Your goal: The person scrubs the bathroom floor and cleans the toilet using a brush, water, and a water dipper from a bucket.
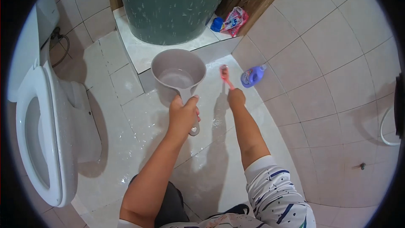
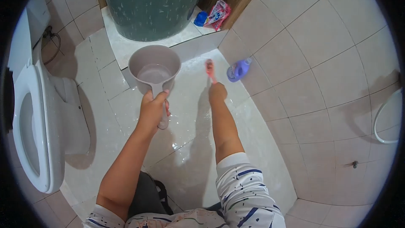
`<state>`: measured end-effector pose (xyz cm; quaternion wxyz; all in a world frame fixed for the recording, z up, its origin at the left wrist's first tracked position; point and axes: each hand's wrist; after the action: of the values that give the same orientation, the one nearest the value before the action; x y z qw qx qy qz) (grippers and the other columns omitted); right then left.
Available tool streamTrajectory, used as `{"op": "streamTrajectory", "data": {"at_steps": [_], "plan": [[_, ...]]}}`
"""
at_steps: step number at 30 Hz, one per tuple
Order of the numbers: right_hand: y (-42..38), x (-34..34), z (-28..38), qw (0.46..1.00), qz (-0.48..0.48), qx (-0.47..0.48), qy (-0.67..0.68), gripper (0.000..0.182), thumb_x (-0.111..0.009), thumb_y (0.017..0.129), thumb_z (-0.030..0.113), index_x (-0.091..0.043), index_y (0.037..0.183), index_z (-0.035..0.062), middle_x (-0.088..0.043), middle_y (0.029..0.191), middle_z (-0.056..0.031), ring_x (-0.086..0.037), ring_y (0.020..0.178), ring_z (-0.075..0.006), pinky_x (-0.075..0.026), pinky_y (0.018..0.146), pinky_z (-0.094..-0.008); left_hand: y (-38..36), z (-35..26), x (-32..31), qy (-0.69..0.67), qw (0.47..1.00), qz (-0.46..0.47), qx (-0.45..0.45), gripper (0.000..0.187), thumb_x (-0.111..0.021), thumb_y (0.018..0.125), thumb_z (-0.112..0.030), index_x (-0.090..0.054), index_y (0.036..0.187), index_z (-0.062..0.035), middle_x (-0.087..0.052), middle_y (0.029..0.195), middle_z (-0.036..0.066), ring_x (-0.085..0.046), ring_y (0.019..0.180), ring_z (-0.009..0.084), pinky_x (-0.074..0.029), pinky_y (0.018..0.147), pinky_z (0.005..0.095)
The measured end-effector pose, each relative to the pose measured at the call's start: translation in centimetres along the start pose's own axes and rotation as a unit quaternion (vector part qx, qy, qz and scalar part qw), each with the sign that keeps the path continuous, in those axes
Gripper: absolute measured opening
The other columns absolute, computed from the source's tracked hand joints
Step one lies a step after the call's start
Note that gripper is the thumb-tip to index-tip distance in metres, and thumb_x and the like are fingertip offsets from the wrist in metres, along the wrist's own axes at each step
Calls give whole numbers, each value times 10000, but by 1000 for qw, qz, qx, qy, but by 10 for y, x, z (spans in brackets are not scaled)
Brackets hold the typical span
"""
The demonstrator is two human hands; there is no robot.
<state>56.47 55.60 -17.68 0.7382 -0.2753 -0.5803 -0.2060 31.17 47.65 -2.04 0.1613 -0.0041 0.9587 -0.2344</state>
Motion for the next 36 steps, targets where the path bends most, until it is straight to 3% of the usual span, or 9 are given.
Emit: {"op": "streamTrajectory", "data": {"at_steps": [7,11,16,18,22,26,30,33,36], "plan": [[-52,35,-20,962,78,206,-162,364,-451,746,387,-582,817,55,-577,841,-138,-558,791,-285,-444,677,-379,6,0,-10,14,999,33,18,248,-506,736,-195,-403,854,-2,-431,521,33,-418,433,108,-356,408,236],[-29,77,-18,987,76,75,-119,389,-430,753,405,-607,800,62,-584,855,-133,-566,801,-267,-449,662,-368,14,2,-9,11,999,27,21,205,-494,737,-179,-411,816,-9,-423,525,33,-417,432,115,-362,413,246],[-50,-15,5,997,65,10,33,387,-398,774,361,-593,812,29,-575,831,-171,-555,795,-308,-441,674,-384,23,11,-16,31,999,32,4,178,-490,738,-161,-411,804,-15,-410,532,34,-408,432,120,-360,413,255],[-102,-12,9,986,121,99,61,385,-399,771,369,-576,792,27,-574,804,-172,-552,774,-307,-436,661,-383,29,16,-18,12,1000,14,-9,161,-491,751,-175,-396,695,-57,-407,517,27,-407,415,119,-374,431,246],[-160,20,-53,960,210,175,-55,399,-453,727,446,-574,781,70,-580,768,-135,-557,723,-283,-432,644,-385,38,22,-15,10,999,40,21,178,-488,746,-160,-392,792,-18,-421,553,44,-409,438,119,-362,409,255],[-121,53,-156,971,181,92,-128,387,-473,716,436,-600,734,71,-587,750,-134,-562,725,-286,-439,624,-384,39,26,-14,32,999,34,14,147,-485,757,-154,-392,735,-42,-416,533,32,-407,416,119,-363,404,247],[-79,47,-163,994,71,-79,-28,438,-431,744,435,-588,735,26,-578,769,-170,-550,771,-315,-433,659,-392,39,33,-28,34,998,31,30,149,-481,764,-158,-397,691,-59,-409,510,22,-399,391,119,-365,406,247],[-117,17,-120,989,85,-99,65,403,-416,764,382,-554,836,10,-553,879,-192,-532,830,-318,-421,702,-392,37,43,-48,35,999,27,23,146,-483,761,-158,-399,692,-59,-406,511,24,-396,395,121,-364,407,245],[-181,24,-124,985,170,-4,23,377,-419,757,387,-559,798,40,-565,825,-170,-542,771,-306,-429,669,-389,42,57,-63,38,998,55,19,135,-480,758,-148,-399,704,-55,-404,520,28,-396,408,121,-362,408,243]]}}
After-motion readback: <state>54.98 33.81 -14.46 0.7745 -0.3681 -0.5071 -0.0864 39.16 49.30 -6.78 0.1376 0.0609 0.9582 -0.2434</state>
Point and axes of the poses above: each hand's wrist, its own y-axis towards the middle knuckle, its own x-axis out of the back of the hand, z = x × y
